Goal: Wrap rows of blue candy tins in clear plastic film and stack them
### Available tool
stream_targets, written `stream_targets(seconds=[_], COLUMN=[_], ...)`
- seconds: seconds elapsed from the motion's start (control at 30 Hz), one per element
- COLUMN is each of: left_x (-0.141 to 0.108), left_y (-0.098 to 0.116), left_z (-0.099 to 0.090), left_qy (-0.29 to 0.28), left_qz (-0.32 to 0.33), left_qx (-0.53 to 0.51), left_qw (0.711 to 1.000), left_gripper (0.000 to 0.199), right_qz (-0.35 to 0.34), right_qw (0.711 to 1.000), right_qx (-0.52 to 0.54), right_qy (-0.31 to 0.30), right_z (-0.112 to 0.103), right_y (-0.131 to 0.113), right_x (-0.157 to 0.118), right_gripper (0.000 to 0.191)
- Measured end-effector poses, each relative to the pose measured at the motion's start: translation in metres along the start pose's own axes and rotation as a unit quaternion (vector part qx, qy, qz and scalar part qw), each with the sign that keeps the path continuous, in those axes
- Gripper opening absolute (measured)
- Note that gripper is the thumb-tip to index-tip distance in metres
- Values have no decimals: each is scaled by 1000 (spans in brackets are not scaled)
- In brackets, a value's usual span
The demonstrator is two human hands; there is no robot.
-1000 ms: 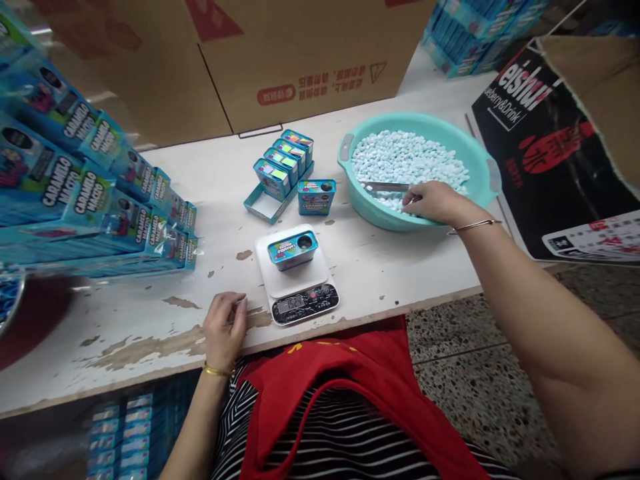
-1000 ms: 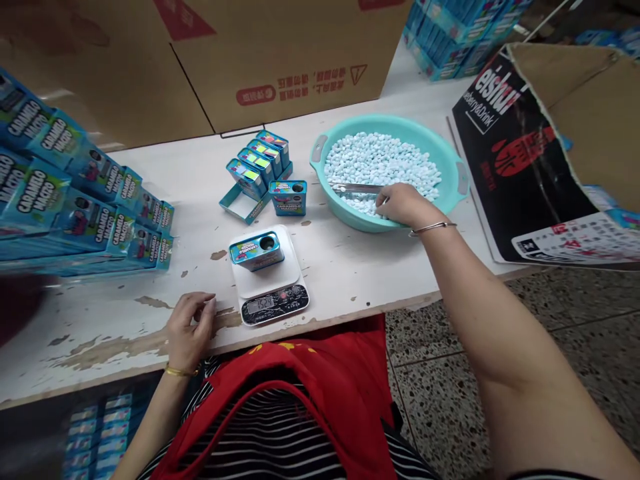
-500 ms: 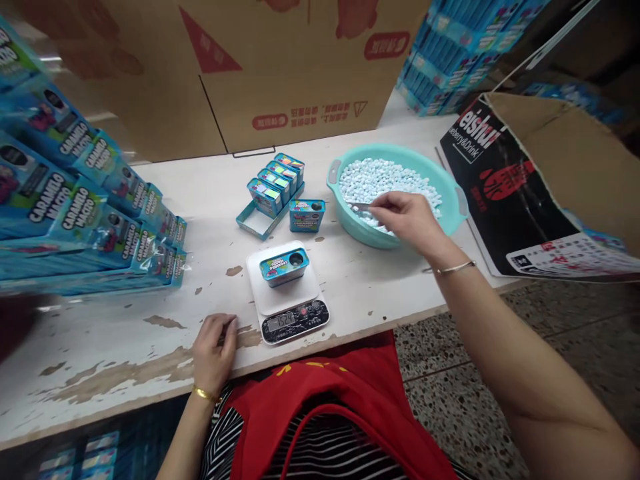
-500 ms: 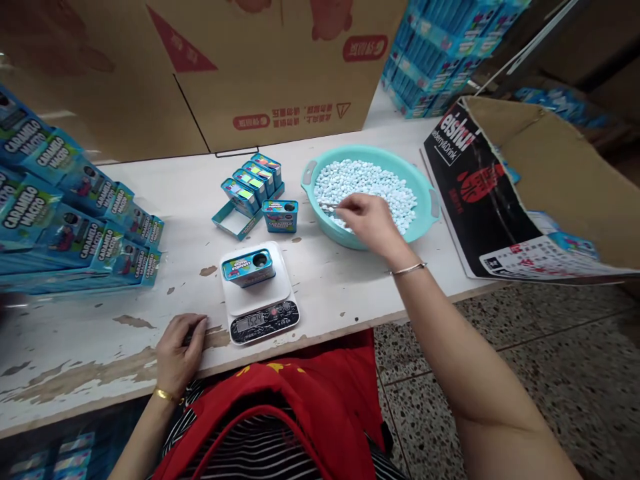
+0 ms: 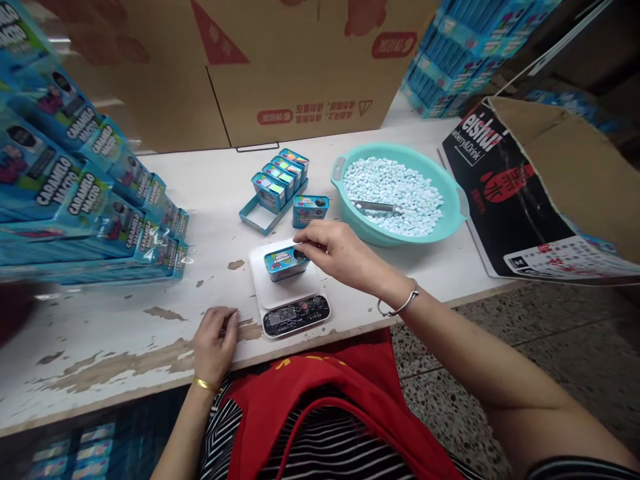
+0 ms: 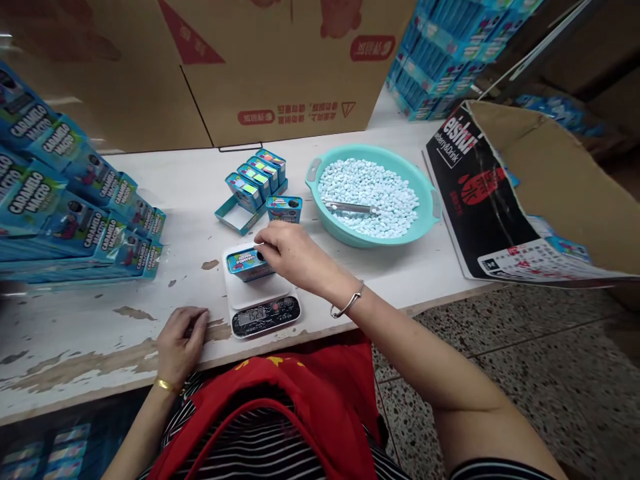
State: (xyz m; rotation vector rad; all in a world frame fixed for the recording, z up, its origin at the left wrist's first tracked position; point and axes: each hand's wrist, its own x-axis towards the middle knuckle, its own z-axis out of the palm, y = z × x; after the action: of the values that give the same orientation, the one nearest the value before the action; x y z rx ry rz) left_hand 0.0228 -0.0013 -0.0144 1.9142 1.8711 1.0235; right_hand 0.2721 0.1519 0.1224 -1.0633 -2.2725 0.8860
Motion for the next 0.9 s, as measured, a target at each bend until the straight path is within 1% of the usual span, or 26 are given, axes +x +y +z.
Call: stream_targets(seconds=[0.1, 0.17, 0.23, 0.3, 0.33, 0.37, 0.43, 0.5, 0.57, 0.6, 0.67, 0.7, 0.77, 0.83, 0.9], left_x=[0, 0, 0, 0, 0, 0, 0, 1, 1, 2, 2, 3, 2, 0, -1], left_y=[0, 1, 2, 2, 2, 2, 3, 3, 4, 4, 4, 4, 3, 2, 2], left_z=[0, 0, 0, 0, 1, 1, 1, 2, 2, 2, 2, 2, 3, 3, 2], left_qy=[3, 3, 5, 6, 6, 7, 5, 4, 1, 2, 2, 2, 2, 2, 2], left_qz=[1, -1, -3, -3, -3, -2, -1, 0, 0, 0, -1, -2, -5, -5, -5], left_qx=[-3, -6, -7, -7, -6, -5, -6, -7, -7, -7, -6, -5, -2, 1, 1], left_qw=[1000, 1000, 1000, 1000, 1000, 1000, 1000, 1000, 1000, 1000, 1000, 1000, 1000, 1000, 1000], left_gripper=[7, 7, 7, 7, 7, 7, 7, 6, 6, 6, 6, 7, 7, 7, 8], right_qz=[1, 14, 40, 88, 119, 152, 218, 278, 331, 352, 389, 406, 430, 434, 419], right_qw=[1000, 999, 993, 971, 951, 926, 864, 800, 749, 729, 699, 689, 681, 687, 699], right_qx=[-2, 28, 100, 207, 267, 326, 430, 503, 542, 551, 555, 552, 540, 533, 533], right_qy=[4, 20, 49, 84, 101, 118, 147, 169, 191, 203, 227, 237, 244, 237, 225], right_z=[0, -1, -2, -6, -8, -9, -11, -9, -3, 1, 8, 12, 18, 22, 26], right_y=[-3, -4, -2, 4, 9, 16, 31, 48, 62, 67, 73, 74, 74, 72, 71], right_x=[0, 0, -1, -4, -8, -13, -27, -47, -68, -78, -96, -103, -112, -115, -115], right_gripper=[17, 15, 13, 14, 17, 19, 24, 25, 22, 18, 13, 13, 14, 15, 17])
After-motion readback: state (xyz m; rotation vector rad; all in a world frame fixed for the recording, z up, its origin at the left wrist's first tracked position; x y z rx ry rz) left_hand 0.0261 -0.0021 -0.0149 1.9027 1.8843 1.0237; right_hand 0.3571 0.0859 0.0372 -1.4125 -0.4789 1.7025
